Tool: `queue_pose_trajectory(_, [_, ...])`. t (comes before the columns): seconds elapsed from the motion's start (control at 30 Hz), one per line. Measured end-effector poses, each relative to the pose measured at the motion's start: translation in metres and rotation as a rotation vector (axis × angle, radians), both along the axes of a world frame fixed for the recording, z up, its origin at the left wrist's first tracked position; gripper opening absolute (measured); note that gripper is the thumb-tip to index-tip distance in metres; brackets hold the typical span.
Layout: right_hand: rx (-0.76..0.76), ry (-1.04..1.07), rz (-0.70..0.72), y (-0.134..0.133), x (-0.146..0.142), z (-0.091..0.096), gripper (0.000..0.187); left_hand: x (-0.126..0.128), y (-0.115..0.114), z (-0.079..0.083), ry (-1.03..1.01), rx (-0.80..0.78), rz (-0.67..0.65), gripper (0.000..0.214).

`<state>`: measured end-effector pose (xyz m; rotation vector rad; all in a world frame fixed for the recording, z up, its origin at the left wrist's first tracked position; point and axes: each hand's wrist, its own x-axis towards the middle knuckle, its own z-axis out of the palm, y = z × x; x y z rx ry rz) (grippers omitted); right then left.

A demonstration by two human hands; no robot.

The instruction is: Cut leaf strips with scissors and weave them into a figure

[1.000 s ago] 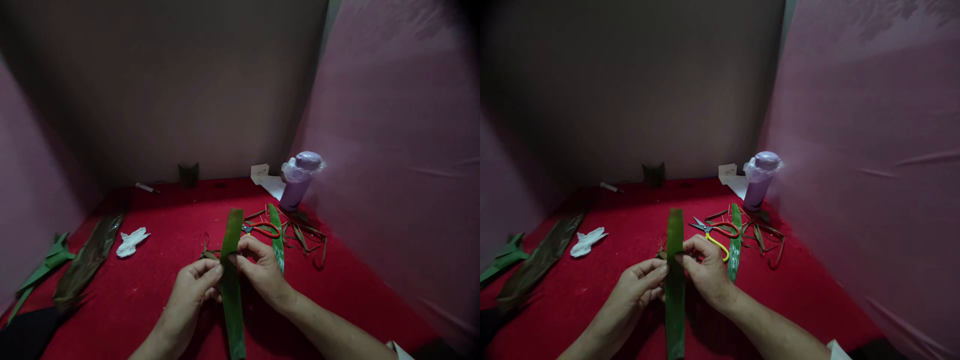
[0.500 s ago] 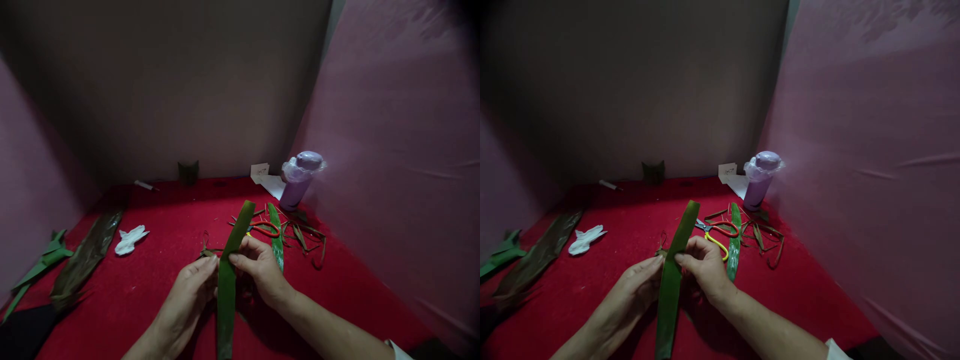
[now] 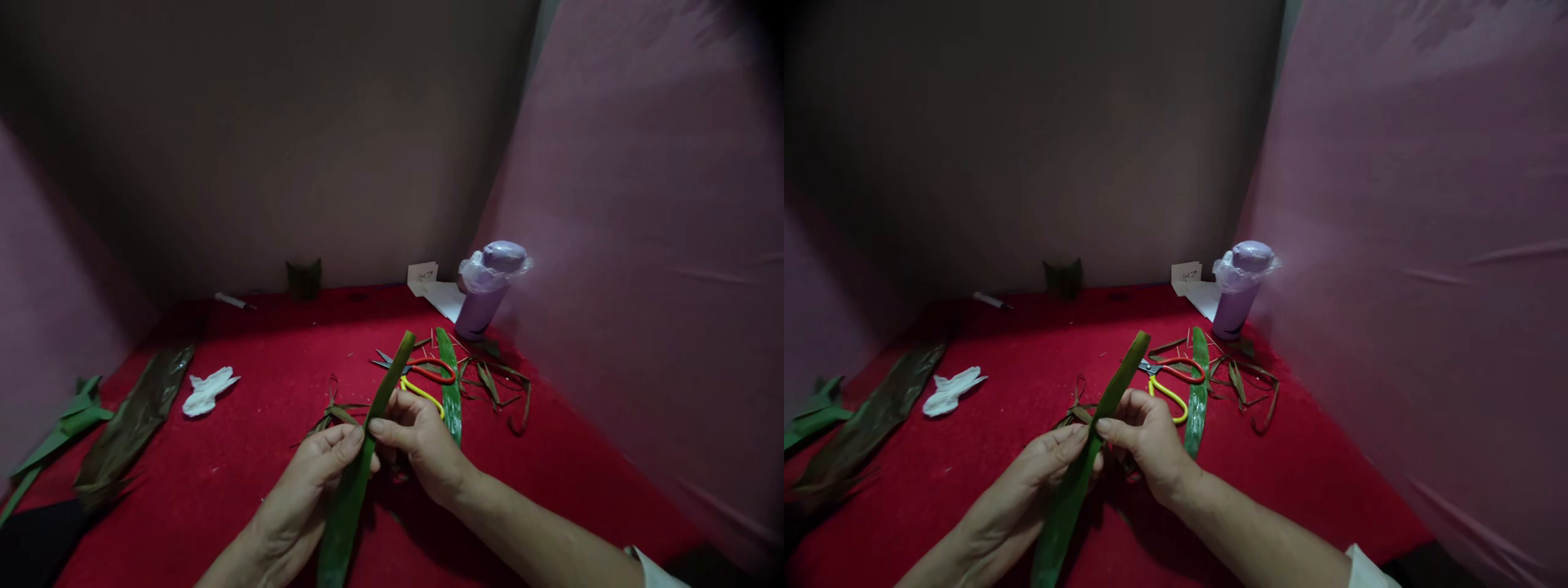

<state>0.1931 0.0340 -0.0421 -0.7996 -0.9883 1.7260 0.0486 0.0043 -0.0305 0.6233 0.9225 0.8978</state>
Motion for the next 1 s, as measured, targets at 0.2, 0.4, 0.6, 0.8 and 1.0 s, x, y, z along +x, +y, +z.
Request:
queue_pose_trajectory(0.2, [0.011, -0.027, 0.112, 0.0001, 0.0010, -0.0006, 0.026, 0.0017, -0.0010, 0.0016, 0.052, 0.028, 0.026, 0.025])
queue_pose_trajectory(0.4, [0.070, -0.181, 0.067, -0.0023, 0.0008, 0.0048, 0.035, 0.0068, -0.0035, 0.0057, 0.254, 0.122, 0.076, 0.028])
queue_pose_trajectory(0.6, [0.112, -0.274, 0.072, -0.0033, -0.0003, 0.0064, 0.036, 0.0094, -0.0066, 0.0047, 0.431, 0.174, 0.110, 0.028])
queue_pose_trajectory(0.8, [0.061, -0.218, 0.067, -0.0028, 0.0028, 0.0074, 0.032, 0.0076, -0.0069, 0.0062, 0.308, 0.152, 0.034, 0.024])
queue_pose_trajectory(1.0, [-0.056, -0.173, 0.069, -0.0018, 0.0039, 0.0071, 0.031, 0.0038, -0.0064, 0.0030, 0.207, 0.107, 0.005, 0.022])
